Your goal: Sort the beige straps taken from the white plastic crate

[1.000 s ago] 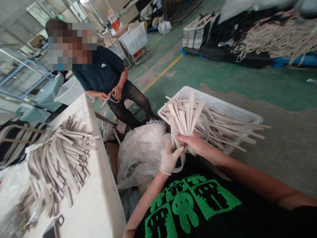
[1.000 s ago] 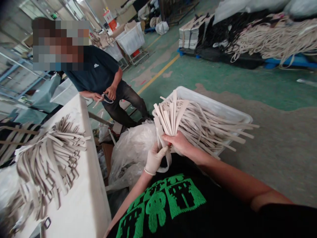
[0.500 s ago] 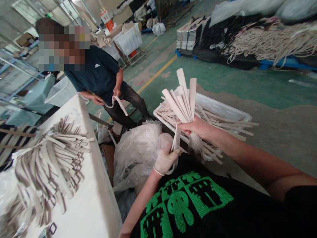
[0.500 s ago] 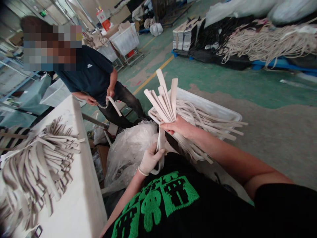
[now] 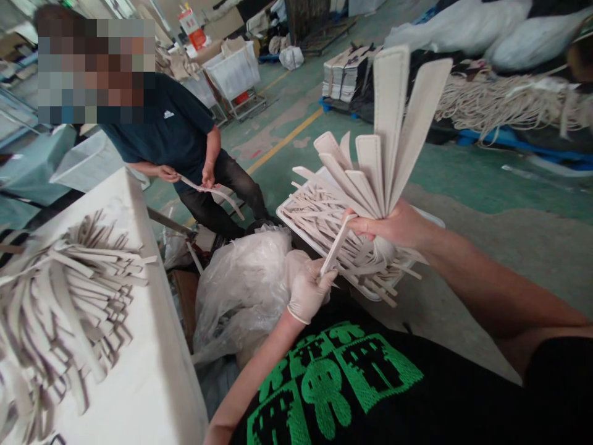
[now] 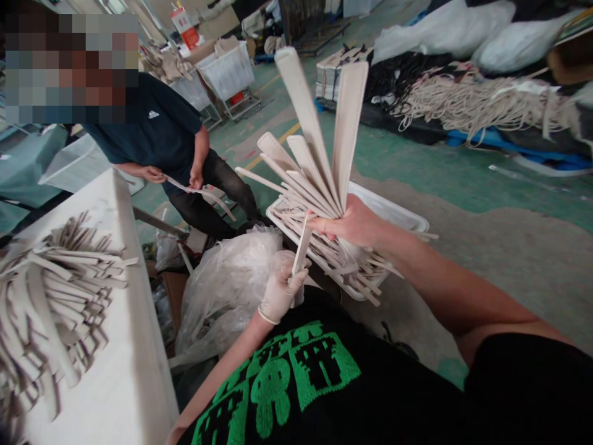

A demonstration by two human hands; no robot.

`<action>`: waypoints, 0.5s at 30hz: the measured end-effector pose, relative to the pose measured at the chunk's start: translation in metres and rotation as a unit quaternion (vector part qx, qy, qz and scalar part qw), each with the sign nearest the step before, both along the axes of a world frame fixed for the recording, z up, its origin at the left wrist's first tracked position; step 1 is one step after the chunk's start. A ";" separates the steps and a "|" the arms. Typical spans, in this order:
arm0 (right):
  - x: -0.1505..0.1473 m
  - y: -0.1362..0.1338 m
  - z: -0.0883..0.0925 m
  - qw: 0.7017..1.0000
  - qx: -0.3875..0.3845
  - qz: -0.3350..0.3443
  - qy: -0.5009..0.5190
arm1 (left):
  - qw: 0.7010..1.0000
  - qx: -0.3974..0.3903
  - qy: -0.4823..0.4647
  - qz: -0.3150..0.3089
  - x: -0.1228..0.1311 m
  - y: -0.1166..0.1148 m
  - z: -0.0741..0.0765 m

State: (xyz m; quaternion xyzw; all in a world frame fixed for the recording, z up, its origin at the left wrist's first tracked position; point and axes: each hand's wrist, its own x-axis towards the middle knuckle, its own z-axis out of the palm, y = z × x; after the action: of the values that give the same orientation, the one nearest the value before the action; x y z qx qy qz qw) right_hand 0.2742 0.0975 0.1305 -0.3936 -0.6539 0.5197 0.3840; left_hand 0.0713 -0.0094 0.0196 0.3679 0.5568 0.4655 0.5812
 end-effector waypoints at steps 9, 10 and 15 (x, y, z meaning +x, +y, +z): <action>0.034 0.074 0.032 0.982 0.086 0.004 -0.168 | 0.970 0.096 0.222 0.030 -0.054 -0.016 -0.040; 0.035 0.082 0.030 0.977 0.080 -0.003 -0.197 | 0.967 0.081 0.238 0.033 -0.061 -0.020 -0.047; 0.042 0.128 -0.002 0.949 0.103 -0.037 -0.296 | 0.962 0.026 0.270 0.034 -0.082 -0.037 -0.079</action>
State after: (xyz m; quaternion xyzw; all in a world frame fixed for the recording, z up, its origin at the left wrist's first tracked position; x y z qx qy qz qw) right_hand 0.3157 0.2253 0.1284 -0.5119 -0.7729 0.2951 0.2312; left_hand -0.0104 -0.0468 -0.0595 0.4759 0.6931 0.3828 0.3828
